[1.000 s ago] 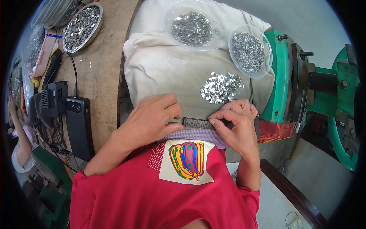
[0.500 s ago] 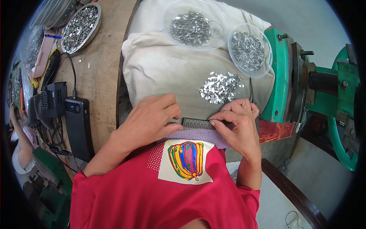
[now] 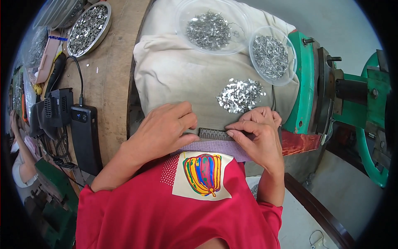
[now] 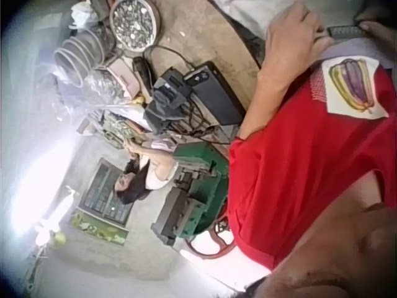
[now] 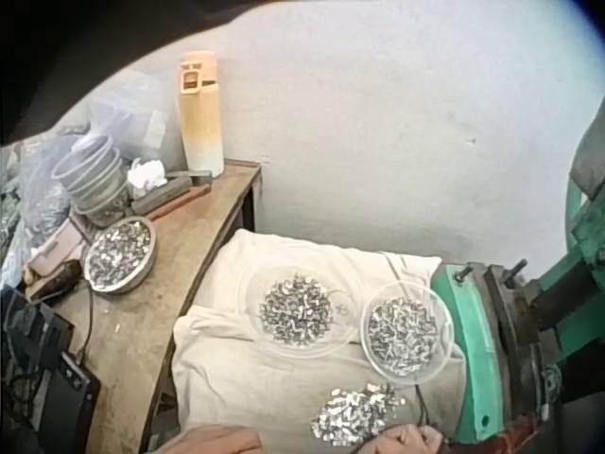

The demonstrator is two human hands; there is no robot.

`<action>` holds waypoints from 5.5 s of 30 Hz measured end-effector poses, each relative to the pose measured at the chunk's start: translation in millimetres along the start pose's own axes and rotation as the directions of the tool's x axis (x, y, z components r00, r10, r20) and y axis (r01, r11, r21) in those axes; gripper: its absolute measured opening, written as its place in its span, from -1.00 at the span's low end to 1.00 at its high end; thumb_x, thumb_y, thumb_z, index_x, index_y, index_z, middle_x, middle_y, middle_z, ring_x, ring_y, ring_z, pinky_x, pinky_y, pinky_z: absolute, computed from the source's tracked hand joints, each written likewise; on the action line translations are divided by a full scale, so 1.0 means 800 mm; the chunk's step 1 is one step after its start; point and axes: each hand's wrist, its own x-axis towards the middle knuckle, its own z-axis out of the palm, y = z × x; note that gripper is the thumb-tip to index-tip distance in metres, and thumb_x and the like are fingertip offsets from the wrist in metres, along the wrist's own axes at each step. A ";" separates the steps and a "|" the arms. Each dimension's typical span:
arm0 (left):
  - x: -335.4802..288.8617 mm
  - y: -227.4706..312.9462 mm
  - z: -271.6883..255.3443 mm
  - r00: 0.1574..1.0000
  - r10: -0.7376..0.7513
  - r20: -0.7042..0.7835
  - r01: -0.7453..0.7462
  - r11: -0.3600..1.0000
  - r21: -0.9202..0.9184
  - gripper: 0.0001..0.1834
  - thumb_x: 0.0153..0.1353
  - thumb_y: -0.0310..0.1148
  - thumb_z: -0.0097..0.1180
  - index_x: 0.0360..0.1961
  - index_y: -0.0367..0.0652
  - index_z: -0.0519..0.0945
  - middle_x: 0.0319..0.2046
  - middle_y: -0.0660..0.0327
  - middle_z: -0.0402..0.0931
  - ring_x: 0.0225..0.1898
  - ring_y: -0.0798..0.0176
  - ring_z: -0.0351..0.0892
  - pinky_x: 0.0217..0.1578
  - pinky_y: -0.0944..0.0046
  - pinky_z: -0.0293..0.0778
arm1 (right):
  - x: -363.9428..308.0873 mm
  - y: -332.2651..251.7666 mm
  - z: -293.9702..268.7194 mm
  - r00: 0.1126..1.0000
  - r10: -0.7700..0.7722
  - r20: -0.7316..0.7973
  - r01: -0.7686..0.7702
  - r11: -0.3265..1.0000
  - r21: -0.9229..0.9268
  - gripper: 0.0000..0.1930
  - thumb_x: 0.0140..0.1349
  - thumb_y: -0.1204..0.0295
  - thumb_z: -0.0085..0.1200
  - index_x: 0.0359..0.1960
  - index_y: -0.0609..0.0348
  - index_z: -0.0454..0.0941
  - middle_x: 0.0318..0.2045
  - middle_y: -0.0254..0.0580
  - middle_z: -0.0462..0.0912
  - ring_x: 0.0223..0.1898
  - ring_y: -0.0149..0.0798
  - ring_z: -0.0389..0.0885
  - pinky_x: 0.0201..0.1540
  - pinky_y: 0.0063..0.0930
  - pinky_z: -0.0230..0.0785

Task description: The person assembles small metal hardware parts by hand, then uses a mechanical press to join them.

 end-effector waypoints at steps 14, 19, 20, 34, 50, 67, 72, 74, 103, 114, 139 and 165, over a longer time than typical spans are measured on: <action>0.000 0.002 -0.001 1.000 0.011 0.000 -0.011 1.000 0.006 -0.71 -0.03 -0.34 0.38 -0.40 -0.17 0.50 -0.35 0.16 0.39 -0.27 0.00 0.52 -0.23 0.03 0.44 | 0.006 -0.013 0.013 1.000 -0.017 -0.020 0.017 1.000 -0.006 -0.83 -0.06 0.31 0.43 -0.39 -0.03 0.79 -0.37 -0.48 0.59 -0.11 -0.28 0.44 0.10 -0.24 0.01; 0.000 0.002 0.000 1.000 0.004 0.000 -0.004 1.000 0.009 -0.71 -0.02 -0.33 0.38 -0.39 -0.16 0.50 -0.35 0.16 0.39 -0.26 0.00 0.52 -0.23 0.03 0.44 | 0.007 -0.013 0.012 1.000 0.006 0.014 -0.007 0.999 0.039 -0.88 -0.03 0.35 0.40 -0.41 -0.04 0.78 -0.35 -0.47 0.59 -0.05 -0.24 0.40 0.11 -0.20 -0.02; 0.000 0.002 0.000 1.000 0.004 0.000 -0.004 1.000 0.010 -0.71 -0.02 -0.33 0.38 -0.39 -0.16 0.50 -0.35 0.16 0.39 -0.26 0.00 0.52 -0.23 0.03 0.44 | 0.007 -0.013 0.013 1.000 0.001 0.009 -0.002 0.999 0.038 -0.88 -0.03 0.36 0.40 -0.41 -0.03 0.78 -0.35 -0.47 0.59 -0.05 -0.24 0.40 0.11 -0.20 -0.01; 0.006 -0.015 0.001 0.777 -0.130 -0.616 0.232 0.969 0.088 -0.26 -0.07 -0.44 0.45 0.22 -0.09 0.49 0.38 -0.24 0.07 0.40 -0.24 0.10 0.34 -0.04 0.12 | 0.007 -0.005 0.004 1.000 -0.007 0.015 0.006 0.998 0.070 -0.89 -0.06 0.41 0.37 -0.46 0.05 0.74 -0.36 -0.44 0.57 -0.08 -0.23 0.42 0.11 -0.19 0.00; 0.023 -0.013 -0.012 0.718 -0.674 -0.173 0.248 0.480 -0.841 0.08 0.24 -0.31 0.32 0.52 -0.35 -0.20 0.51 -0.12 -0.13 0.51 0.07 -0.07 0.45 0.16 -0.07 | 0.009 -0.004 0.006 0.999 -0.045 0.013 0.044 0.997 0.055 -0.89 -0.06 0.40 0.37 -0.44 0.02 0.74 -0.35 -0.41 0.57 -0.09 -0.20 0.42 0.11 -0.17 0.03; -0.001 0.024 0.012 0.733 -0.286 -0.618 0.073 0.935 -0.346 -0.19 0.27 -0.48 0.17 0.49 -0.24 0.06 0.44 0.07 -0.13 0.43 0.05 0.11 0.34 0.09 0.19 | 0.029 0.038 -0.051 0.911 0.018 -0.413 0.009 0.998 0.063 -0.93 0.08 0.39 0.32 -0.40 0.03 0.74 -0.40 -0.33 0.59 -0.24 -0.16 0.52 -0.08 -0.20 0.22; -0.002 0.025 0.011 0.782 -0.312 -0.540 0.086 0.912 -0.402 -0.23 0.28 -0.49 0.18 0.47 -0.19 0.12 0.43 0.09 -0.05 0.33 0.13 0.25 0.19 0.19 0.34 | 0.081 0.063 -0.057 0.868 -0.119 -0.482 -0.053 0.943 -0.329 -0.90 0.09 0.39 0.30 -0.35 0.06 0.76 -0.35 -0.16 0.67 -0.18 -0.08 0.59 -0.07 -0.18 0.32; -0.003 0.027 0.011 0.803 -0.313 -0.507 0.079 0.899 -0.430 -0.25 0.28 -0.50 0.17 0.46 -0.18 0.14 0.42 0.09 -0.02 0.31 0.15 0.29 0.15 0.21 0.37 | 0.093 0.069 -0.054 0.867 -0.136 -0.480 -0.046 0.936 -0.348 -0.91 0.06 0.41 0.28 -0.43 0.14 0.75 -0.38 -0.08 0.69 -0.20 -0.04 0.62 -0.06 -0.15 0.34; 0.082 0.062 -0.029 0.883 -0.091 -0.460 -0.134 0.890 -0.435 -0.71 0.30 -0.55 0.16 0.05 -0.31 0.56 0.11 0.11 0.45 0.08 0.30 0.52 -0.01 0.37 0.50 | 0.139 0.052 -0.061 0.960 -0.186 -0.211 0.110 0.938 -0.328 -0.86 0.02 0.49 0.19 -0.38 0.22 0.72 -0.39 0.09 0.70 -0.27 0.11 0.69 -0.17 -0.10 0.52; 0.173 0.055 -0.024 0.914 0.013 -0.406 -0.154 0.936 -0.316 -0.74 0.32 -0.50 0.15 0.02 -0.36 0.60 -0.10 0.08 0.67 -0.10 0.35 0.65 -0.05 0.34 0.56 | 0.123 0.075 -0.071 0.945 0.169 -0.280 0.000 0.856 0.517 -0.81 0.00 0.38 0.30 -0.41 0.27 0.75 -0.49 -0.05 0.73 -0.40 -0.27 0.70 -0.23 -0.39 0.54; 0.242 0.037 0.008 0.879 0.037 -0.475 -0.174 0.953 -0.249 -0.83 0.19 -0.44 0.23 -0.27 -0.34 0.73 -0.47 0.18 0.72 -0.42 0.44 0.63 -0.32 0.39 0.51 | 0.117 0.068 -0.052 0.840 0.430 -0.330 0.050 0.544 0.837 -0.75 0.27 0.40 0.20 -0.18 0.39 0.71 -0.42 -0.23 0.72 -0.48 -0.47 0.60 -0.39 -0.58 0.51; 0.220 0.049 -0.009 0.951 -0.101 -0.292 -0.107 0.779 -0.618 -0.78 0.27 -0.49 0.21 -0.11 -0.42 0.64 -0.29 0.10 0.70 -0.27 0.37 0.68 -0.17 0.43 0.58 | 0.113 0.070 -0.055 0.886 0.371 -0.277 0.032 0.548 0.836 -0.74 0.20 0.24 0.34 -0.26 0.20 0.75 -0.43 -0.41 0.68 -0.48 -0.55 0.48 -0.39 -0.65 0.33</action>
